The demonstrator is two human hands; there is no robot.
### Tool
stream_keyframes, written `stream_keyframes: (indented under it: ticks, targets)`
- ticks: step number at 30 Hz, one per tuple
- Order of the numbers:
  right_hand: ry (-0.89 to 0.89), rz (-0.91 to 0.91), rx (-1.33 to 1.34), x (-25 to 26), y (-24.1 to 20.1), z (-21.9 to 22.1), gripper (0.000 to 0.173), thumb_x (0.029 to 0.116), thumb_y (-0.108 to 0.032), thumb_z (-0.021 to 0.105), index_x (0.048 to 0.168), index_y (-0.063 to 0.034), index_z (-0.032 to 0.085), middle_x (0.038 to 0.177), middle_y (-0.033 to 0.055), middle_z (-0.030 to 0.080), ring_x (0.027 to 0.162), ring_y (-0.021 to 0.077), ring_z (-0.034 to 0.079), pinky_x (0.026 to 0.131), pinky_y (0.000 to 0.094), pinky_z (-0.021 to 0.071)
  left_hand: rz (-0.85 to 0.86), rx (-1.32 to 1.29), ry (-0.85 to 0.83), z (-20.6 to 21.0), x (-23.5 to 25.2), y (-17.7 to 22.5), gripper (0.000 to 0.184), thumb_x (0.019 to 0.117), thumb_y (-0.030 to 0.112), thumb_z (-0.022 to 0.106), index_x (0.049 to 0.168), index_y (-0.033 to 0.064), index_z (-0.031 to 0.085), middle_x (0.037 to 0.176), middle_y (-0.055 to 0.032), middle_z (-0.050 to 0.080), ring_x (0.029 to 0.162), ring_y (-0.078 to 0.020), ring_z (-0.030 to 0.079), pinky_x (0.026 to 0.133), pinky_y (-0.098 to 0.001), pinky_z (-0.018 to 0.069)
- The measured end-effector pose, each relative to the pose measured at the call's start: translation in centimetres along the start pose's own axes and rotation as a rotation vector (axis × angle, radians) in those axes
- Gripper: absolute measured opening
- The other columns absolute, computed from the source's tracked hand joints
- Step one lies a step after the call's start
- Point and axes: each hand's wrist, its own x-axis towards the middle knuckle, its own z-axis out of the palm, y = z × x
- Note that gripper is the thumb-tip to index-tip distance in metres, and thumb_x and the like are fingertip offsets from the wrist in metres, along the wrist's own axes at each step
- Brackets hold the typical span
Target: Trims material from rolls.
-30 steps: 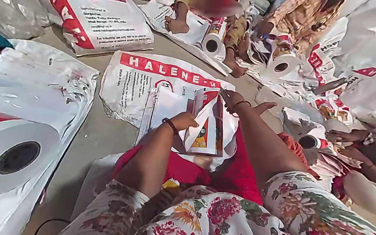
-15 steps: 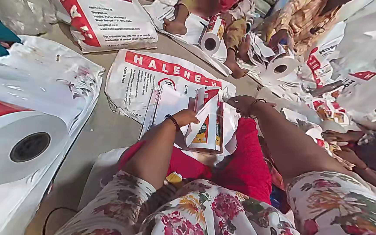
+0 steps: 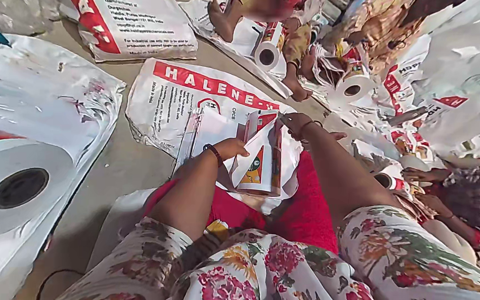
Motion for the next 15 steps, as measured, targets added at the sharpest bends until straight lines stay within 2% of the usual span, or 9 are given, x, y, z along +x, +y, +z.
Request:
stream_keyframes:
  ticks: [3,5,7,9,12,13,15]
  targets:
    - [-0.019,-0.018,0.017,0.4,0.5,-0.4,0.046,0.1106,-0.046,0.040,0.148,-0.0227,0.053,0.098,0.0165,0.064,0.065,0.0242,0.058,0.060,0.0435,0.0514,-0.003,0.045,0.001,-0.1,-0.2,0.7,0.028,0.0993,0.015,0.063,0.120,-0.0032,0.069,0.113,-0.0216,0.071,0.108,-0.0306,0.067,0.099,-0.0546,0.0505]
    - [-0.040,-0.035,-0.005,0.2,0.4,-0.4,0.045,0.1111,-0.045,0.039,0.149,-0.0226,0.051,0.098,0.0167,0.064,0.064,0.0239,0.058,0.059,0.0432,0.0519,0.009,0.022,-0.003,-0.1,-0.2,0.5,0.025,0.0987,0.013,0.063,0.117,-0.0033,0.069,0.110,-0.0202,0.071,0.103,-0.0281,0.068,0.097,-0.0524,0.0522]
    - [-0.073,-0.024,0.021,-0.5,0.0,-0.1,0.045,0.1116,-0.042,0.039,0.152,-0.0239,0.047,0.097,0.0144,0.062,0.062,0.0205,0.055,0.057,0.0391,0.0500,-0.003,-0.026,-0.013,-0.1,-0.2,0.0,0.027,0.0979,0.011,0.063,0.119,-0.0039,0.068,0.109,-0.0197,0.072,0.101,-0.0265,0.069,0.095,-0.0501,0.0537]
    - [-0.115,-0.032,0.026,-1.9,-0.6,-0.3,0.047,0.1113,-0.046,0.037,0.151,-0.0234,0.047,0.094,0.0136,0.060,0.061,0.0196,0.052,0.056,0.0376,0.0476,-0.006,-0.069,-0.027,-0.4,-0.4,0.1,0.027,0.0986,0.009,0.062,0.122,-0.0045,0.067,0.109,-0.0191,0.072,0.098,-0.0240,0.069,0.093,-0.0470,0.0549]
    - [-0.196,-0.070,-0.127,-3.7,-0.9,-1.2,0.051,0.1101,-0.053,0.035,0.152,-0.0265,0.048,0.090,0.0130,0.061,0.058,0.0195,0.053,0.054,0.0375,0.0484,0.020,-0.131,-0.042,-0.6,-0.3,-0.3,0.026,0.0988,0.007,0.060,0.121,-0.0037,0.066,0.107,-0.0160,0.072,0.095,-0.0187,0.070,0.090,-0.0405,0.0566]
    - [-0.198,-0.063,-0.144,-4.0,-0.7,-1.4,0.051,0.1097,-0.053,0.037,0.153,-0.0278,0.048,0.092,0.0143,0.062,0.060,0.0208,0.054,0.056,0.0388,0.0492,0.016,-0.157,-0.040,-0.6,-0.3,-0.7,0.026,0.0990,0.008,0.060,0.122,-0.0036,0.066,0.107,-0.0160,0.072,0.094,-0.0183,0.070,0.089,-0.0399,0.0568]
    - [-0.115,-0.036,-0.104,-3.5,0.0,-1.6,0.048,0.1114,-0.046,0.037,0.152,-0.0232,0.049,0.099,0.0202,0.065,0.069,0.0283,0.060,0.064,0.0470,0.0530,0.014,-0.203,-0.036,-0.4,-0.3,-1.2,0.028,0.0999,0.007,0.059,0.125,-0.0027,0.065,0.107,-0.0149,0.072,0.093,-0.0161,0.069,0.088,-0.0372,0.0571]
